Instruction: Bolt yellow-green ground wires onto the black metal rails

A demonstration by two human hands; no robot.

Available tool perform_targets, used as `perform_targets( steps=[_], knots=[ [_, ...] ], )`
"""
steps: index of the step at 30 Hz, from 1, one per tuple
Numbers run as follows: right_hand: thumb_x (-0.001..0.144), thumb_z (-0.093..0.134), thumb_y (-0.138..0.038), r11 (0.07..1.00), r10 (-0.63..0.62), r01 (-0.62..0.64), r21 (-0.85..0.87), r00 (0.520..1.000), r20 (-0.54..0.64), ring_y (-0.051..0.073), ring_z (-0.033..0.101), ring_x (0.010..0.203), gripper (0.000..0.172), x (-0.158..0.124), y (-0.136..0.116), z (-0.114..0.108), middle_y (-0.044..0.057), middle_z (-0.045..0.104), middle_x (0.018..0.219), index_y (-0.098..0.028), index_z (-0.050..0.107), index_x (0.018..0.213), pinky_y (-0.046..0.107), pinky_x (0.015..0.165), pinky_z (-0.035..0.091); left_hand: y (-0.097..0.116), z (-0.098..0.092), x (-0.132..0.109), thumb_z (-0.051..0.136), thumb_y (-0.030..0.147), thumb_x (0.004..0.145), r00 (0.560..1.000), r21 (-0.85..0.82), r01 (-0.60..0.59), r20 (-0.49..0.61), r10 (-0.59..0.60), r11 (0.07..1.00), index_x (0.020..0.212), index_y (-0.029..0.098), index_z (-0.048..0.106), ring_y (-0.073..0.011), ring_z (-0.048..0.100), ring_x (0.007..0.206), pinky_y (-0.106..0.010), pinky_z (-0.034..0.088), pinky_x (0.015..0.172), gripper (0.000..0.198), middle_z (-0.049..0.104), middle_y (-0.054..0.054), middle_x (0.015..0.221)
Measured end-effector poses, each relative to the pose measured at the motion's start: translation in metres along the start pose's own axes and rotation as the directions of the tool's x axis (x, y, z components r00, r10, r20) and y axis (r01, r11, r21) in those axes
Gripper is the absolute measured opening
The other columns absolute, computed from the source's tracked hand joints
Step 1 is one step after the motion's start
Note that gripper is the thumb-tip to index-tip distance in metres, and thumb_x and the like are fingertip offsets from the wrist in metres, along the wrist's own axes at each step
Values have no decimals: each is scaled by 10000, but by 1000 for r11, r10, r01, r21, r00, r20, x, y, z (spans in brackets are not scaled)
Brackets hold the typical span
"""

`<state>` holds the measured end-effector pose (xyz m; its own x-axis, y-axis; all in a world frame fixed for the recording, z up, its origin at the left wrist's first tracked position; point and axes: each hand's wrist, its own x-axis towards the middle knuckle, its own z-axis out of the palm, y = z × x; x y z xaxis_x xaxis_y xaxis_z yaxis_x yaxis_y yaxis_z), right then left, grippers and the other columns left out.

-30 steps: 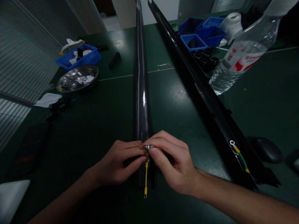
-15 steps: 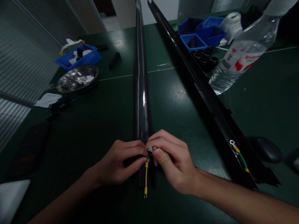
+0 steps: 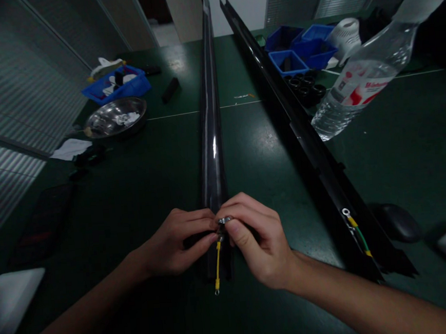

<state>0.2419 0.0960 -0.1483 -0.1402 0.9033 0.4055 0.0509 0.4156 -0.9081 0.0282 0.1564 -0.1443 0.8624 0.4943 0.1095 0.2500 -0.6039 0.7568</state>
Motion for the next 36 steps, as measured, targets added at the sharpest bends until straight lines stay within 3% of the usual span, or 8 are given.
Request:
perform_targets(
  steps=[7,11,18,25,29,36],
  knots=[
    [979,550,-91,994,-72,69,-88,997,-26,172,641,837,241,1,-1,1,59,671,948,-171,713,1138,310,691,524,1,-1,2,491,167,1028,1000,-14,-19,-9,19,1000,1080,160,668,-157,679,874,-265,522,766,184,691,-61,1026],
    [1014,501,-118,998,-20,19,-57,1000,-13,152,622,775,208,1,-1,1,51,636,917,-167,700,1049,298,658,512,2,-1,2,518,172,1011,1000,5,1,-17,0,1000,1025,157,680,-148,666,821,-257,510,711,163,684,-52,967],
    [1069,451,-227,998,63,-63,27,998,4,138,593,726,237,-4,2,0,63,614,942,-171,664,979,300,648,487,2,0,2,526,188,1012,1000,-22,-8,-20,7,1000,1104,161,686,-152,679,851,-254,524,728,187,707,-72,1031],
    [1085,408,-275,996,64,-65,58,998,14,146,575,714,339,-1,1,0,65,611,888,-170,632,852,303,634,468,1,0,2,546,223,1025,1000,-13,12,9,-11,1000,1118,173,694,-145,664,819,-251,512,734,182,695,-62,1000],
    [1069,458,-234,995,69,-69,66,998,1,117,566,663,237,-2,2,1,55,613,946,-171,667,977,284,597,470,1,0,1,534,200,1025,1000,-6,12,-3,-12,1000,1110,165,680,-140,660,816,-250,503,726,172,689,-57,997],
    [1022,539,-151,998,-9,7,-65,1000,-29,158,628,802,198,0,1,1,50,657,948,-191,706,1121,313,698,518,1,-2,2,479,175,1031,1000,13,-5,11,5,1000,1017,151,675,-152,669,856,-257,531,752,197,696,-67,986]
  ],
)
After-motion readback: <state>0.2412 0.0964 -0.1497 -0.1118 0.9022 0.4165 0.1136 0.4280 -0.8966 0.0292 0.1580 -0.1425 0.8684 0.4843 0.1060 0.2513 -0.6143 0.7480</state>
